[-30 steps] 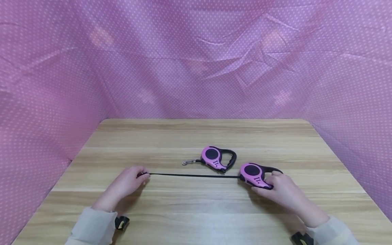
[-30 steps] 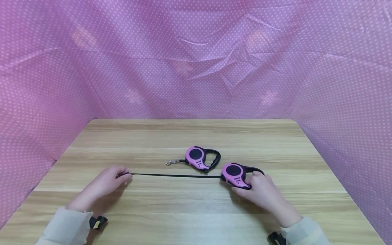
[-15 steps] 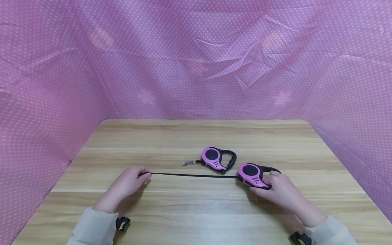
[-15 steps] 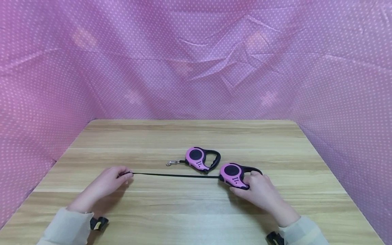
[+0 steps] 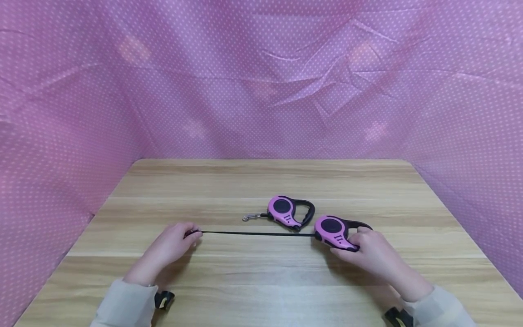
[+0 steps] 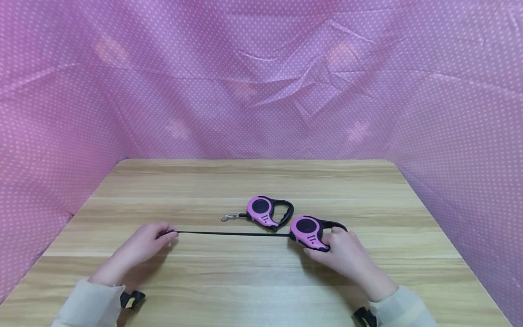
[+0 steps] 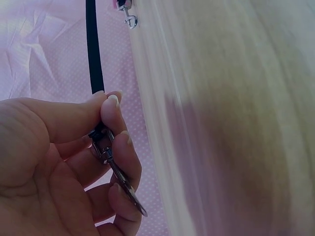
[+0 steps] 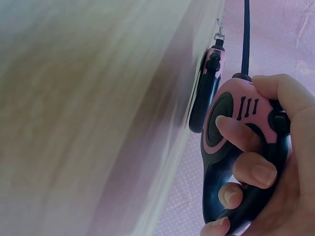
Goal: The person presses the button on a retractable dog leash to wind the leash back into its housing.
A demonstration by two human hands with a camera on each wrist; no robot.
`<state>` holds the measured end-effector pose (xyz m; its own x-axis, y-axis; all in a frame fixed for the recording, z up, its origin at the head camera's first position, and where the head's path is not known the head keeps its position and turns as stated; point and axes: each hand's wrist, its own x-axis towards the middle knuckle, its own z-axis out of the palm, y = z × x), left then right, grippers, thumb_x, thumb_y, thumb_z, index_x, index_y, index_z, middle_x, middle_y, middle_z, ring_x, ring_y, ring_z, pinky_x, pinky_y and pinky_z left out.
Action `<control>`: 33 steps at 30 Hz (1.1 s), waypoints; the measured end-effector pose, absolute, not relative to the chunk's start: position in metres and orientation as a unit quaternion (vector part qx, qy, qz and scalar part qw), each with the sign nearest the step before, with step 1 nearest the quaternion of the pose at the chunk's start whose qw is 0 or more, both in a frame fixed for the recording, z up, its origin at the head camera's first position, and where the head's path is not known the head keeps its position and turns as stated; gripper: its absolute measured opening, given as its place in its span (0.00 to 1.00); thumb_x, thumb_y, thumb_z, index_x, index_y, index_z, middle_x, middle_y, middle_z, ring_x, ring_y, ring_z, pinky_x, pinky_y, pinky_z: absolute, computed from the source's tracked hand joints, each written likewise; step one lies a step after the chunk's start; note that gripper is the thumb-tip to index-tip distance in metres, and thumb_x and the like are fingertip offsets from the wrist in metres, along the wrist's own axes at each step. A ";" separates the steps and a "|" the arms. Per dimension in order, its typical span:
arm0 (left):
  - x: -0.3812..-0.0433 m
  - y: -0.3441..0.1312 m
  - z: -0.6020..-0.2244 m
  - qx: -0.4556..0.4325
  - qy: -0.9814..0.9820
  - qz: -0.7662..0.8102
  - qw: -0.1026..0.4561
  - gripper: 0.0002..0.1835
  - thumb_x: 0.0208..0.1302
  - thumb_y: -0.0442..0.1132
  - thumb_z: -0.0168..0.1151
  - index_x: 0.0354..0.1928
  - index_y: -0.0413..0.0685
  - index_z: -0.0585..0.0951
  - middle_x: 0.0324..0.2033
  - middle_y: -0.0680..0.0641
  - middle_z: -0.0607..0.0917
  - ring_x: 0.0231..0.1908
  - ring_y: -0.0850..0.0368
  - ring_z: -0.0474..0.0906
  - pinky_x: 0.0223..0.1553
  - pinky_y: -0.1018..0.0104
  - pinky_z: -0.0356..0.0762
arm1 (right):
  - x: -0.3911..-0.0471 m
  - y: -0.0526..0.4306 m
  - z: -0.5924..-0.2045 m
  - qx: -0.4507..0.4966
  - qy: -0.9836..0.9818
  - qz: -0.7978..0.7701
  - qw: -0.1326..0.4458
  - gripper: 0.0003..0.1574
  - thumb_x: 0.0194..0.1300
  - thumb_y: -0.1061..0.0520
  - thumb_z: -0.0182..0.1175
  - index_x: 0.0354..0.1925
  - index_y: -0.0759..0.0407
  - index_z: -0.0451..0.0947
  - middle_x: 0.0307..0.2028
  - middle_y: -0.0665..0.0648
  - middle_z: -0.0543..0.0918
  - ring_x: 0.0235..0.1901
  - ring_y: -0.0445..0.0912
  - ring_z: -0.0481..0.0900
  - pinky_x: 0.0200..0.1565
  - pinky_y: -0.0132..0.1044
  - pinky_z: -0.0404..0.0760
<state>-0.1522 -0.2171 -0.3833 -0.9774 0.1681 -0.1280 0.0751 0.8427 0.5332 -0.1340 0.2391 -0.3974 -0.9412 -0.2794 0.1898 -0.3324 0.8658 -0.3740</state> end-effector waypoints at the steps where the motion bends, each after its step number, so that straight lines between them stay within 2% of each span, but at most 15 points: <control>1: -0.152 -0.217 -0.384 0.064 0.956 0.272 0.084 0.10 0.73 0.40 0.55 0.32 0.47 0.79 0.24 0.51 0.79 0.27 0.58 0.70 0.33 0.63 0.67 | -0.134 0.239 -0.398 0.159 -0.964 0.205 0.065 0.27 0.52 0.40 0.73 0.14 0.49 0.69 0.22 0.48 0.69 0.22 0.39 0.62 0.24 0.29 0.63; 10: -0.153 -0.213 -0.385 0.078 0.956 0.271 0.078 0.09 0.73 0.41 0.55 0.35 0.47 0.80 0.25 0.52 0.80 0.28 0.59 0.70 0.35 0.62 0.69 | -0.136 0.237 -0.398 0.144 -0.966 0.210 0.045 0.26 0.53 0.38 0.73 0.15 0.49 0.72 0.23 0.50 0.70 0.22 0.40 0.63 0.25 0.30 0.63; 33: -0.156 -0.207 -0.383 0.063 0.955 0.276 0.089 0.09 0.73 0.40 0.55 0.36 0.46 0.80 0.27 0.51 0.81 0.29 0.58 0.72 0.34 0.62 0.71 | -0.141 0.234 -0.401 0.179 -0.962 0.200 0.056 0.29 0.53 0.38 0.72 0.13 0.47 0.67 0.22 0.48 0.69 0.21 0.38 0.60 0.24 0.30 0.63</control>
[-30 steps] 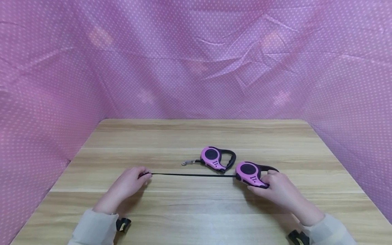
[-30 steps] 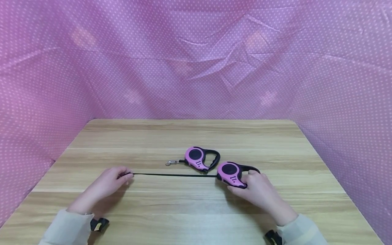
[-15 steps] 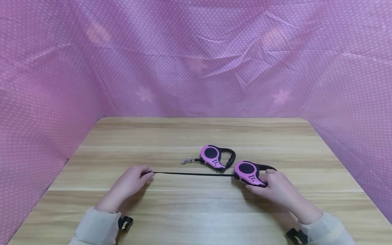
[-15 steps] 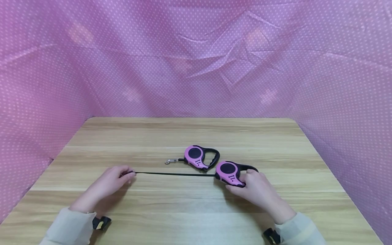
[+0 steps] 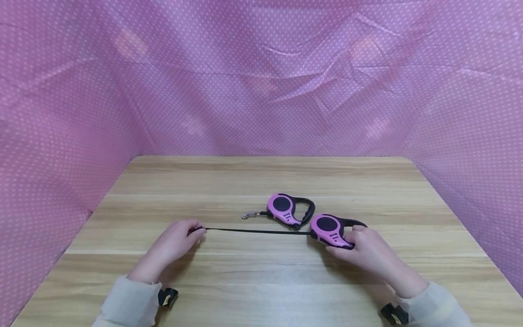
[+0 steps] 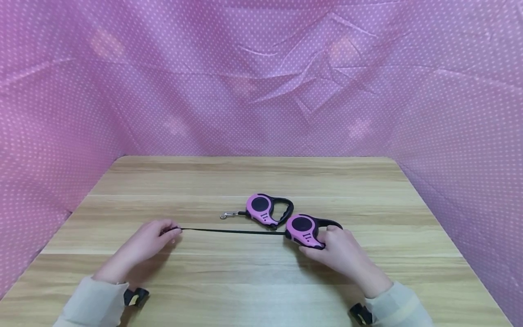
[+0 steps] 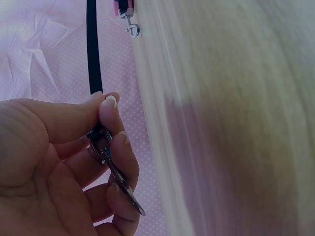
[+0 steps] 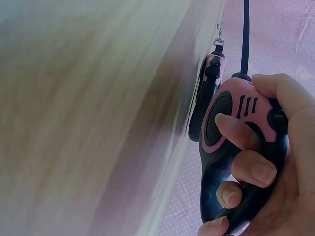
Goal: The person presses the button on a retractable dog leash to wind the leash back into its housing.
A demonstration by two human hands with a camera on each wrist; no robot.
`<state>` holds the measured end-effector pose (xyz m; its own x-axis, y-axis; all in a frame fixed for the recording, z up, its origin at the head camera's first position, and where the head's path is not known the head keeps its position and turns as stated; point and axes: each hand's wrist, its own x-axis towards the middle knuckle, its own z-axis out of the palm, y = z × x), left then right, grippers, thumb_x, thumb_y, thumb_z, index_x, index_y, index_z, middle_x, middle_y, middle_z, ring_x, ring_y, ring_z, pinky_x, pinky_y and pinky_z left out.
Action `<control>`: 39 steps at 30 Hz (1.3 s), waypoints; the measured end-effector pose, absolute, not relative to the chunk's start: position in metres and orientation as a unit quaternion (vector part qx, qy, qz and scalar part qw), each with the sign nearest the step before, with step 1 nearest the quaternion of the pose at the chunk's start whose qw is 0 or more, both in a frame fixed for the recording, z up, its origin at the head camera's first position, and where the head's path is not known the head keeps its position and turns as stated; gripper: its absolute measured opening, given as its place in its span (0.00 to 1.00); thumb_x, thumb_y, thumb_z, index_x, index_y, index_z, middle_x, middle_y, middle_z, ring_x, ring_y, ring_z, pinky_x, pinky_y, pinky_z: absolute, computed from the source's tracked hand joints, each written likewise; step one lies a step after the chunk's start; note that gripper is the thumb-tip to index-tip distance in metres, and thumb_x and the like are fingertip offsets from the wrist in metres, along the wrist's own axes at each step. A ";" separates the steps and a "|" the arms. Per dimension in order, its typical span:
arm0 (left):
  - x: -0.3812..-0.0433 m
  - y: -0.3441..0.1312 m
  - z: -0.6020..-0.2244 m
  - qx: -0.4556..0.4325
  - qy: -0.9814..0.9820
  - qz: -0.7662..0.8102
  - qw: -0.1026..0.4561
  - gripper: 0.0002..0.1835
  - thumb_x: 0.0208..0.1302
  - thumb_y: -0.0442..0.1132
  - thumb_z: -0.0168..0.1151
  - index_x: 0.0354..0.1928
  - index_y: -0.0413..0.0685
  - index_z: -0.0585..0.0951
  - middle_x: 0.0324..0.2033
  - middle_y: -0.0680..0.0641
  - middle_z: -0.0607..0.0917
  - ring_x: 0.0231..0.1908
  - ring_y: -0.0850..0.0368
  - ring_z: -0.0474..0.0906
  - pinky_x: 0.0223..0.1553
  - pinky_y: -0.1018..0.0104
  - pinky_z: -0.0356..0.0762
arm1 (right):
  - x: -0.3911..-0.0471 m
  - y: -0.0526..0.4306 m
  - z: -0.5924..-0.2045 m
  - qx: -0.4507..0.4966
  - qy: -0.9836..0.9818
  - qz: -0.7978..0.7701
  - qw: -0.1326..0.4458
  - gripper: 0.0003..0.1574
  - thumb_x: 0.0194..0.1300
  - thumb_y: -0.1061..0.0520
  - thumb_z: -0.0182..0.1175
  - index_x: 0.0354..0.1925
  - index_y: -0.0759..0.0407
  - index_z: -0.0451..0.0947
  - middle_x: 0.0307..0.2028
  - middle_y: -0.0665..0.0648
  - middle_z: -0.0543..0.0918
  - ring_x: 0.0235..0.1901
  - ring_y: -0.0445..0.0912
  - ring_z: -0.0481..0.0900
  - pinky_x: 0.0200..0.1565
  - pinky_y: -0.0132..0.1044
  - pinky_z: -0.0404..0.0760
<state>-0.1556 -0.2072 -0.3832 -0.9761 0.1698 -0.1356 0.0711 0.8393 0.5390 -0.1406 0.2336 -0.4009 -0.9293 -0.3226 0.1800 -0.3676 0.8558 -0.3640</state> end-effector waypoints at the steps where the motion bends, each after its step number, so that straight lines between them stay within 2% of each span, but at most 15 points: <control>1: -0.155 -0.207 -0.383 0.065 0.955 0.277 0.088 0.09 0.73 0.40 0.55 0.36 0.46 0.80 0.27 0.51 0.81 0.28 0.58 0.72 0.34 0.62 0.71 | -0.141 0.234 -0.401 0.181 -0.961 0.199 0.057 0.29 0.53 0.38 0.72 0.13 0.47 0.67 0.21 0.47 0.69 0.21 0.37 0.60 0.24 0.29 0.63; 22: -0.155 -0.202 -0.386 0.057 0.953 0.282 0.092 0.09 0.73 0.41 0.55 0.36 0.46 0.80 0.26 0.51 0.80 0.27 0.58 0.71 0.33 0.63 0.71 | -0.141 0.229 -0.400 0.181 -0.962 0.198 0.042 0.30 0.54 0.36 0.71 0.13 0.47 0.67 0.22 0.48 0.70 0.21 0.38 0.61 0.25 0.29 0.63; 39: -0.155 -0.198 -0.387 0.076 0.955 0.277 0.076 0.09 0.73 0.40 0.55 0.34 0.47 0.80 0.25 0.52 0.79 0.27 0.59 0.71 0.33 0.62 0.70 | -0.142 0.227 -0.402 0.189 -0.960 0.202 0.051 0.29 0.53 0.37 0.72 0.12 0.46 0.68 0.21 0.46 0.68 0.21 0.37 0.60 0.24 0.28 0.63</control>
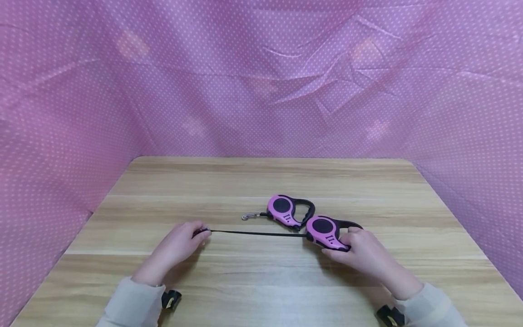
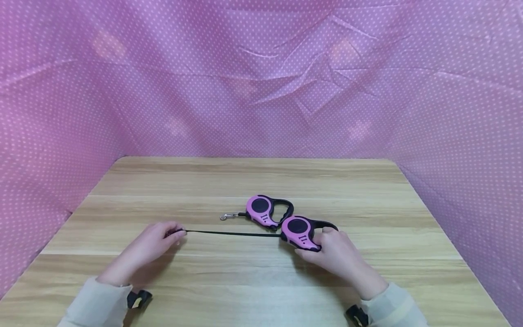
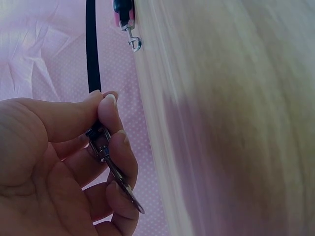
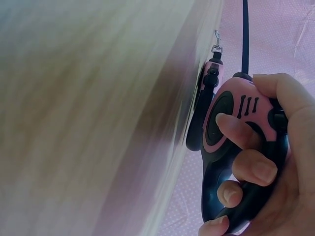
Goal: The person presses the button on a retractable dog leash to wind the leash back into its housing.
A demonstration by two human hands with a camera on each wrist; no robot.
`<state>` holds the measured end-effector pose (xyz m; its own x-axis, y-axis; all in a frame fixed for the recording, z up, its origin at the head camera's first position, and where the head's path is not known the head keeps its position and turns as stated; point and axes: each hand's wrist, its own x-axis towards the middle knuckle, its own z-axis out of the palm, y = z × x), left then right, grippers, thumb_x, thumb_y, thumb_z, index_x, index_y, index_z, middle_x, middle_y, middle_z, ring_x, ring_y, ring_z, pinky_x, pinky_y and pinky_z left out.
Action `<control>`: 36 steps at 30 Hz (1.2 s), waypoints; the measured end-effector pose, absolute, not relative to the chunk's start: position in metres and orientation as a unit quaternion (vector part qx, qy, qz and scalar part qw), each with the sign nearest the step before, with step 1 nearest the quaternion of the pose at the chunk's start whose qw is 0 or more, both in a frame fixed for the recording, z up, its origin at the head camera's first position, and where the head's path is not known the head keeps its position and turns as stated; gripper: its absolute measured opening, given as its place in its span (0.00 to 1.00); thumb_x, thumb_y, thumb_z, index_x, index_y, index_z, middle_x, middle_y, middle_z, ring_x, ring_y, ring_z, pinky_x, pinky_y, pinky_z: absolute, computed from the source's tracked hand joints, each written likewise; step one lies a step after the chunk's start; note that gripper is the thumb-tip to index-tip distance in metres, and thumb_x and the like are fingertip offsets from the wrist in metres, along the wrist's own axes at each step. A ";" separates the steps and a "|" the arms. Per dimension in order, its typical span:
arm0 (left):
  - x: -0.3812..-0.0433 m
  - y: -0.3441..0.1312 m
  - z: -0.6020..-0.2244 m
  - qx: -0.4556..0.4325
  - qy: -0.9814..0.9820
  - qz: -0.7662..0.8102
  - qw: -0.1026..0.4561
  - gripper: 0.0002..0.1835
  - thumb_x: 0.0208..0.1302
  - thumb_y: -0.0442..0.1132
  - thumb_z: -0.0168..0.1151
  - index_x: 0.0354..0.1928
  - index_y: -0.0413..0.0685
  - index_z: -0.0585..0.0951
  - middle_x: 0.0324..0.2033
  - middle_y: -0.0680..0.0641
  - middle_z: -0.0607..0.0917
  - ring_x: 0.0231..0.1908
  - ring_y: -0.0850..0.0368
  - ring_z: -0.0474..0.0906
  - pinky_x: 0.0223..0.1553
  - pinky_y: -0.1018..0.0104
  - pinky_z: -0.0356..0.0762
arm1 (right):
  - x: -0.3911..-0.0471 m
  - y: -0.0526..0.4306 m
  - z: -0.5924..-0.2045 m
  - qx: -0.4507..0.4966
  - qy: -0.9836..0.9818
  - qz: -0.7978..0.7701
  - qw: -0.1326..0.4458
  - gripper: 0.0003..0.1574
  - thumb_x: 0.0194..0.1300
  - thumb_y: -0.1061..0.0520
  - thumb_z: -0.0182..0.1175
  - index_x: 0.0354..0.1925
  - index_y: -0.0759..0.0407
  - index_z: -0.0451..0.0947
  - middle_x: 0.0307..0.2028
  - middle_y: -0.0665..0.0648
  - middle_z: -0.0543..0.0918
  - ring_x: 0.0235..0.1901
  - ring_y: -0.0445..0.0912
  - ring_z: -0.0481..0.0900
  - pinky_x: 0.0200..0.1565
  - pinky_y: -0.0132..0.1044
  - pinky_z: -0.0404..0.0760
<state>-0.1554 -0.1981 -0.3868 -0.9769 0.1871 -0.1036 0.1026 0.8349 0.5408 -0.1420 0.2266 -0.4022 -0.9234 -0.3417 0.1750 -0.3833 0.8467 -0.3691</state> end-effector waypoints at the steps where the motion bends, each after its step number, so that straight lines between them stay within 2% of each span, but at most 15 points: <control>1: -0.155 -0.198 -0.387 0.077 0.955 0.277 0.075 0.09 0.73 0.40 0.55 0.35 0.47 0.80 0.25 0.52 0.79 0.27 0.59 0.71 0.33 0.62 0.71 | -0.142 0.226 -0.402 0.189 -0.959 0.203 0.051 0.29 0.53 0.37 0.72 0.12 0.46 0.68 0.21 0.46 0.69 0.21 0.37 0.60 0.24 0.28 0.62; 10: -0.153 -0.195 -0.386 0.078 0.954 0.280 0.077 0.09 0.73 0.40 0.56 0.34 0.47 0.80 0.24 0.52 0.79 0.27 0.59 0.71 0.33 0.63 0.70 | -0.140 0.224 -0.401 0.182 -0.961 0.206 0.033 0.28 0.53 0.37 0.72 0.13 0.46 0.69 0.21 0.47 0.70 0.21 0.38 0.61 0.24 0.29 0.63; 36: -0.151 -0.188 -0.379 0.088 0.952 0.282 0.082 0.09 0.73 0.42 0.56 0.34 0.48 0.81 0.23 0.52 0.78 0.26 0.59 0.69 0.32 0.63 0.68 | -0.140 0.220 -0.398 0.197 -0.959 0.201 0.042 0.28 0.54 0.36 0.71 0.13 0.46 0.69 0.21 0.46 0.69 0.21 0.38 0.61 0.25 0.28 0.63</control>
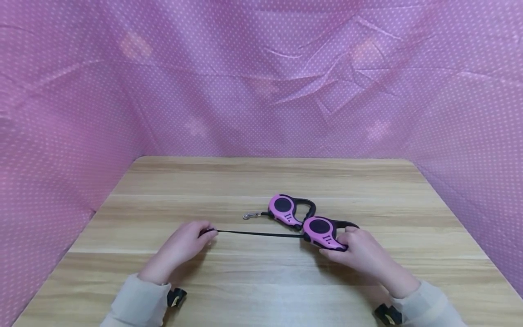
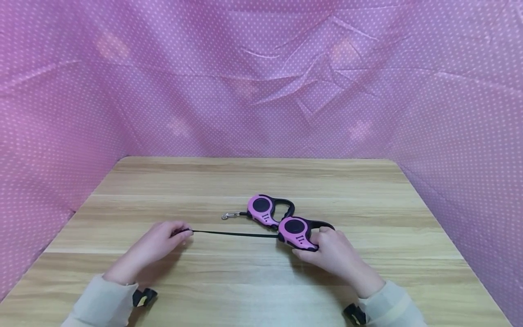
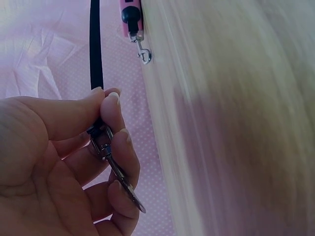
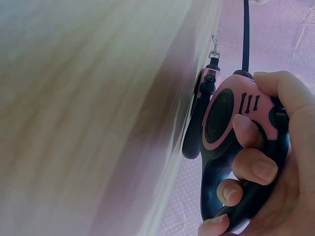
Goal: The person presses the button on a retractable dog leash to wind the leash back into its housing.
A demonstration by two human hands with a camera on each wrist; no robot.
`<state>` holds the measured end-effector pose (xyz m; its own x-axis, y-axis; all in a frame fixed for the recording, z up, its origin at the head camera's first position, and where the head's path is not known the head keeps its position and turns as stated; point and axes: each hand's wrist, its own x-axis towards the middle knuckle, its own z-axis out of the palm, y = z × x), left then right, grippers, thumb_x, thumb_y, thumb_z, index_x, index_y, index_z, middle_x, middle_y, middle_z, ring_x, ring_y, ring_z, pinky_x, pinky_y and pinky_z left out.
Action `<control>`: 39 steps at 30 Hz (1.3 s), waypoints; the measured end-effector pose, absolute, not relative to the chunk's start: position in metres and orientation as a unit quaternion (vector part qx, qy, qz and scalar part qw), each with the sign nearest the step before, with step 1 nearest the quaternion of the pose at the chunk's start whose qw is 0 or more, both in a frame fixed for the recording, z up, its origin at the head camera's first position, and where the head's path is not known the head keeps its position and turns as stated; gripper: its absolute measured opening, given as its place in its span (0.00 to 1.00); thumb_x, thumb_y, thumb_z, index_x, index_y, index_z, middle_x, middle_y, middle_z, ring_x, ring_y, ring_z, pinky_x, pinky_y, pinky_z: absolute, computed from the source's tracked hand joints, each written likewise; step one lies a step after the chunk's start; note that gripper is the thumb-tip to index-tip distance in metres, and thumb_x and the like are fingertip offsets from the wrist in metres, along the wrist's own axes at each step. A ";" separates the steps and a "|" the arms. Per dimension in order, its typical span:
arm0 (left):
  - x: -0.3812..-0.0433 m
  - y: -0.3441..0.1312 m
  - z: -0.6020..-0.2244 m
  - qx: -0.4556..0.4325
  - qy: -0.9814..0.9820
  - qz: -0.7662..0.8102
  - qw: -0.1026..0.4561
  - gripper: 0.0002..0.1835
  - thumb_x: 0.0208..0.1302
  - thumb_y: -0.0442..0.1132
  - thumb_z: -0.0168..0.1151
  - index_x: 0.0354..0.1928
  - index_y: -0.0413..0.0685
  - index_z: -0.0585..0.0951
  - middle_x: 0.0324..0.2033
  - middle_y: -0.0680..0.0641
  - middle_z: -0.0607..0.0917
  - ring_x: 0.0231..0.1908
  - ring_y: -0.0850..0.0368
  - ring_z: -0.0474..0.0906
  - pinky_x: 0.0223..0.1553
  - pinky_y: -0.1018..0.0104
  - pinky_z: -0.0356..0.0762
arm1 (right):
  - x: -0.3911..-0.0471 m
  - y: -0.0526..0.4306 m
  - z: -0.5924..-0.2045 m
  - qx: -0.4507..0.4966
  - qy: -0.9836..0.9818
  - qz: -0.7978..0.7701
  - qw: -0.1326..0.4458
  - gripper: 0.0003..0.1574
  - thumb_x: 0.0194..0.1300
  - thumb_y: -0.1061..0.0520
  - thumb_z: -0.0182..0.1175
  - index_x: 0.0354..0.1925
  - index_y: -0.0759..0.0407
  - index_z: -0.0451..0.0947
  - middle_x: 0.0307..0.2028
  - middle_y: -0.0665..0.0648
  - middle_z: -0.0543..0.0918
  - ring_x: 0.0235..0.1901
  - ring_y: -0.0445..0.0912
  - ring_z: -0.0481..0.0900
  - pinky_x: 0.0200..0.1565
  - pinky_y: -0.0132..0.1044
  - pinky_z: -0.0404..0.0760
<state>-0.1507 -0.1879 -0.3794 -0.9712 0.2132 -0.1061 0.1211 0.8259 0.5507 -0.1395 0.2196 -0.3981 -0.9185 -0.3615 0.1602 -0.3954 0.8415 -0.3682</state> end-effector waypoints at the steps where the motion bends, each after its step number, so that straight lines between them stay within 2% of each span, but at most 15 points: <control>1: -0.151 -0.188 -0.379 0.087 0.952 0.282 0.083 0.09 0.73 0.42 0.56 0.34 0.48 0.80 0.23 0.52 0.78 0.25 0.59 0.69 0.31 0.63 0.68 | -0.140 0.219 -0.398 0.196 -0.959 0.200 0.042 0.28 0.54 0.36 0.71 0.13 0.45 0.68 0.21 0.46 0.69 0.21 0.37 0.61 0.25 0.28 0.63; 12: -0.150 -0.183 -0.381 0.078 0.949 0.290 0.094 0.08 0.72 0.41 0.57 0.35 0.49 0.81 0.22 0.51 0.76 0.24 0.58 0.67 0.29 0.64 0.65 | -0.141 0.215 -0.398 0.202 -0.958 0.202 0.027 0.29 0.54 0.34 0.70 0.14 0.46 0.69 0.22 0.47 0.70 0.21 0.38 0.62 0.25 0.29 0.63; 23: -0.150 -0.177 -0.382 0.067 0.946 0.299 0.103 0.08 0.72 0.41 0.57 0.36 0.50 0.83 0.24 0.51 0.79 0.25 0.58 0.69 0.31 0.63 0.67 | -0.140 0.212 -0.398 0.188 -0.958 0.215 0.009 0.28 0.54 0.34 0.70 0.14 0.46 0.70 0.23 0.47 0.71 0.22 0.38 0.63 0.25 0.28 0.65; 30: -0.150 -0.175 -0.381 0.068 0.947 0.296 0.099 0.08 0.71 0.41 0.59 0.36 0.50 0.85 0.25 0.53 0.82 0.27 0.60 0.72 0.35 0.62 0.72 | -0.140 0.211 -0.399 0.190 -0.958 0.214 0.007 0.29 0.54 0.34 0.70 0.14 0.47 0.70 0.23 0.47 0.71 0.22 0.38 0.63 0.26 0.28 0.65; 34: -0.150 -0.175 -0.382 0.078 0.948 0.294 0.092 0.08 0.70 0.41 0.60 0.37 0.50 0.86 0.26 0.56 0.84 0.29 0.63 0.76 0.40 0.58 0.77 | -0.140 0.211 -0.400 0.199 -0.956 0.213 0.015 0.29 0.54 0.33 0.70 0.14 0.47 0.69 0.23 0.46 0.71 0.22 0.37 0.63 0.26 0.28 0.65; 39: -0.151 -0.174 -0.383 0.086 0.949 0.290 0.085 0.08 0.70 0.41 0.60 0.36 0.51 0.87 0.27 0.57 0.85 0.31 0.65 0.77 0.44 0.55 0.79 | -0.141 0.210 -0.400 0.195 -0.956 0.217 0.016 0.29 0.54 0.34 0.70 0.13 0.47 0.69 0.23 0.46 0.70 0.22 0.37 0.63 0.26 0.28 0.65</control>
<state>-0.1513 -0.1742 -0.3830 -0.9710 0.2117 -0.1110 0.1134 0.8168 0.5657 -0.1408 0.2101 -0.3998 -0.9237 -0.3656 0.1142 -0.3791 0.8301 -0.4089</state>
